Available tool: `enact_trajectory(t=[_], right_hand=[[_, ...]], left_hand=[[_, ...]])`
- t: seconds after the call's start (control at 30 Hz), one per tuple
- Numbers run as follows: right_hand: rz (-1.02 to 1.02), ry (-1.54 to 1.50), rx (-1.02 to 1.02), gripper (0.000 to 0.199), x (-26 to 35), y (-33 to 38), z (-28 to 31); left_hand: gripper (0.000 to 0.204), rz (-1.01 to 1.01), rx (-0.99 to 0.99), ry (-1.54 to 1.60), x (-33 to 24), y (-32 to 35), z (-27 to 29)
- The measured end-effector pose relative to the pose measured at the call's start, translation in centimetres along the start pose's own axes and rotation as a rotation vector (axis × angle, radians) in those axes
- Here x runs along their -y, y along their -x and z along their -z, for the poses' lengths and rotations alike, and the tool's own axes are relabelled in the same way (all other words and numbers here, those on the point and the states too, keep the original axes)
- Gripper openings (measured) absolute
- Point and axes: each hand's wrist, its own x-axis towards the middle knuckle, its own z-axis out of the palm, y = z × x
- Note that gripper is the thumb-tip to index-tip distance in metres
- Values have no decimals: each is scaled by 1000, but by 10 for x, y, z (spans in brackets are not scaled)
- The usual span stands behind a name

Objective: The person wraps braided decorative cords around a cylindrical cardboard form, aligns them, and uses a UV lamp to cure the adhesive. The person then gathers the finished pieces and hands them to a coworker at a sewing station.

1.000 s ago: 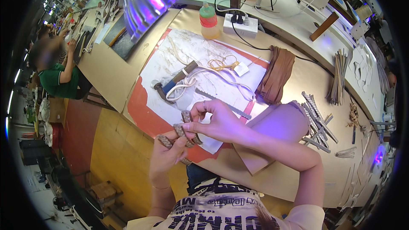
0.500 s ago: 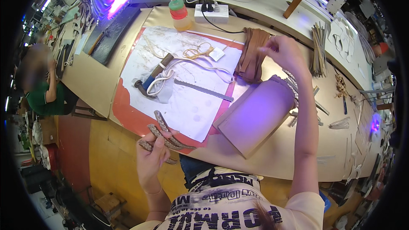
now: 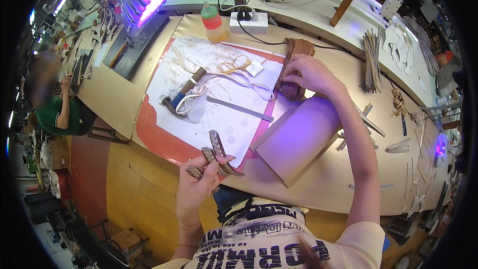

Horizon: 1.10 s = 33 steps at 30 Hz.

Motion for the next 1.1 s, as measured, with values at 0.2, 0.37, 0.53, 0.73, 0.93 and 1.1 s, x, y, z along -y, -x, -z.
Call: enact_trajectory(t=[0.2, 0.37, 0.53, 0.73, 0.93, 1.1], right_hand=[[-55, -450, -110, 20, -31, -14, -17], [-88, -557, -7, 21, -47, -29, -20], [46, -440, 70, 26, -42, -16, -7], [154, -302, -189, 36, -30, 15, 17], [-85, -270, -208, 37, -54, 16, 41], [211, -3, -165, 34, -43, -2, 14]], left_hand=[[24, 46, 101, -159, -14, -32, -9], [24, 10, 322, -104, -15, -112, -40], [23, -45, 228, 77, -6, -185, -73], [25, 223, 362, -36, -13, -173, -56], [23, -57, 268, -493, -45, -130, -54], [42, -82, 396, -643, -31, -144, -69]])
